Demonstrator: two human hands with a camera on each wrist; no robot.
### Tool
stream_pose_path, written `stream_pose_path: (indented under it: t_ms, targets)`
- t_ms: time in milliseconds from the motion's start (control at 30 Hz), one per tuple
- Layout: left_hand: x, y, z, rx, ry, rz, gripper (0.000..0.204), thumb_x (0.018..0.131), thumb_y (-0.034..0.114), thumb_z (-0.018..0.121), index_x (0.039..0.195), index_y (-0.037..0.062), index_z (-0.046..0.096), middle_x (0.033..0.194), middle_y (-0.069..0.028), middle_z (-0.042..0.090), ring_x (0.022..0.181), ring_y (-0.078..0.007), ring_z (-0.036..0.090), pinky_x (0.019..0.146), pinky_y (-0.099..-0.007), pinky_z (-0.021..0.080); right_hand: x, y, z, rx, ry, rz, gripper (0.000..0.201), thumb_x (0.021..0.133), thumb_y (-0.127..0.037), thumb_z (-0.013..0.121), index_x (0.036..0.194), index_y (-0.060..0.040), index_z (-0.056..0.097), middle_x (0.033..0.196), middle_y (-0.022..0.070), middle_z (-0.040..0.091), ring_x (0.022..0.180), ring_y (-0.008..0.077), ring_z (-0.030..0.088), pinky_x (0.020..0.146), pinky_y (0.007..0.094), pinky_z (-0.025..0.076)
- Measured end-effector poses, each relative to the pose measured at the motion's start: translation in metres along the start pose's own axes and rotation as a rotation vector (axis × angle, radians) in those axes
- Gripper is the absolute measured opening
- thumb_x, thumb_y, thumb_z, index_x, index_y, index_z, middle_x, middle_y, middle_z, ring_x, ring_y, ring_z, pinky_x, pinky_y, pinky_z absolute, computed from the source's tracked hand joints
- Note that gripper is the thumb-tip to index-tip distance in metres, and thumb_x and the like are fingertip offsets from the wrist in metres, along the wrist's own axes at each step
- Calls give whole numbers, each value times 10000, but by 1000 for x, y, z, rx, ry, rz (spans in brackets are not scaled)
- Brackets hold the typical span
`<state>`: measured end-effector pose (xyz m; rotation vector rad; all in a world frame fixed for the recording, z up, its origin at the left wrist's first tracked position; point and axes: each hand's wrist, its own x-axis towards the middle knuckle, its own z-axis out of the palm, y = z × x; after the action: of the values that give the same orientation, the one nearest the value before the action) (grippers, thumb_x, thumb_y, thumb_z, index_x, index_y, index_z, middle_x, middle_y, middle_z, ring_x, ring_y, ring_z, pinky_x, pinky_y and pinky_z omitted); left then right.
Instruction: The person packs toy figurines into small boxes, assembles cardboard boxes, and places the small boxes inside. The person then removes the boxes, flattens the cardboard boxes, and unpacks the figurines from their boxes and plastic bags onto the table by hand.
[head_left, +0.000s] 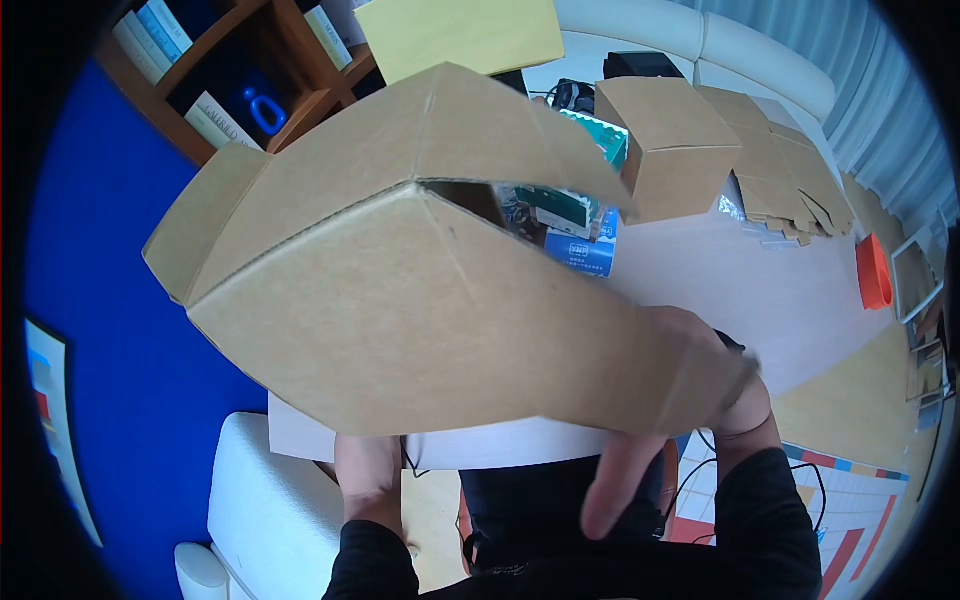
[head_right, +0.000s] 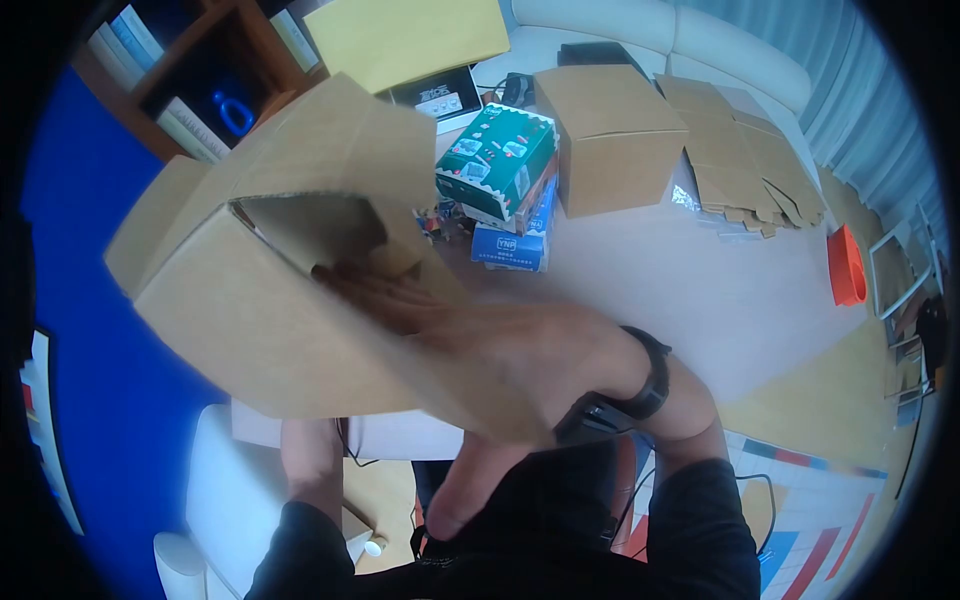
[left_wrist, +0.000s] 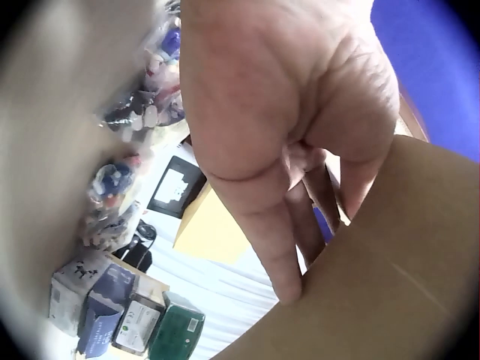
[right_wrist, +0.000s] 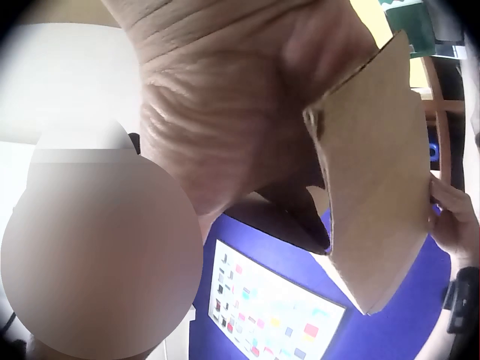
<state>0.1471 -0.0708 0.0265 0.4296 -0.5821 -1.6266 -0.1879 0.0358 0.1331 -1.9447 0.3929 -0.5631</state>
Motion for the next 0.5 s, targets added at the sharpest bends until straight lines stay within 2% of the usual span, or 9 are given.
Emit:
stream_pose_path:
  t_ms: [33,67,233,267,333,367,433,467,500]
  targets:
    - [-1,1,0,-4,1,10,627,890,528,531,1283,40,557,1077,-157,676,947,-266,674,818,-445,544,-2,-5,2,91,66,218,881,482,-369,960,1169,42,591,1069,147,652,893,210,647,777,309,507]
    - [-4,2,0,-8,3,20,628,890,529,531,1283,39,556,1077,-157,676,947,-267,674,819,-445,544,2,-1,1,88,57,216,881,482,-369,960,1169,42,591,1069,147,652,893,210,647,777,309,507]
    - [-16,6,0,-36,7,81,631,891,530,532,1284,38,555,1079,-157,675,949,-268,673,821,-446,544,42,41,-14,-233,363,-220,1067,739,-367,821,1478,78,194,1541,273,209,1432,344,223,1148,390,205]
    - [-19,6,-1,-45,7,94,632,891,531,532,1284,37,555,1080,-158,675,949,-268,673,822,-447,544,44,38,-14,-238,352,-222,1067,739,-367,821,1478,78,194,1541,273,209,1432,344,223,1148,390,205]
    - [-26,7,-3,-64,12,125,633,891,531,532,1285,36,554,1080,-158,675,950,-268,673,823,-447,544,46,32,-11,141,412,-79,927,812,-196,757,1492,55,180,1565,209,210,1387,277,319,1122,369,268]
    - [-30,7,-4,-74,16,143,633,891,532,533,1285,36,554,1081,-158,675,950,-269,673,823,-447,543,49,34,-9,136,395,-80,927,812,-196,757,1492,55,180,1565,209,210,1387,277,319,1122,369,268]
    - [-35,9,-5,-91,21,177,634,892,532,533,1285,35,554,1082,-158,674,951,-269,673,824,-448,543,56,45,-5,-142,659,-241,808,848,-28,661,1501,30,188,1527,153,317,1316,217,416,1074,331,340]
    - [-38,9,-7,-99,23,189,635,892,533,533,1286,35,553,1082,-158,674,951,-269,673,825,-448,543,58,50,-5,-144,647,-242,808,848,-28,661,1501,30,188,1527,153,317,1316,217,416,1074,331,340]
    - [-41,9,-8,-108,26,201,636,892,533,533,1286,35,553,1082,-158,674,952,-270,673,825,-448,543,60,55,-6,-86,640,-200,774,841,10,634,1499,9,228,1486,129,375,1310,204,422,1081,336,331]
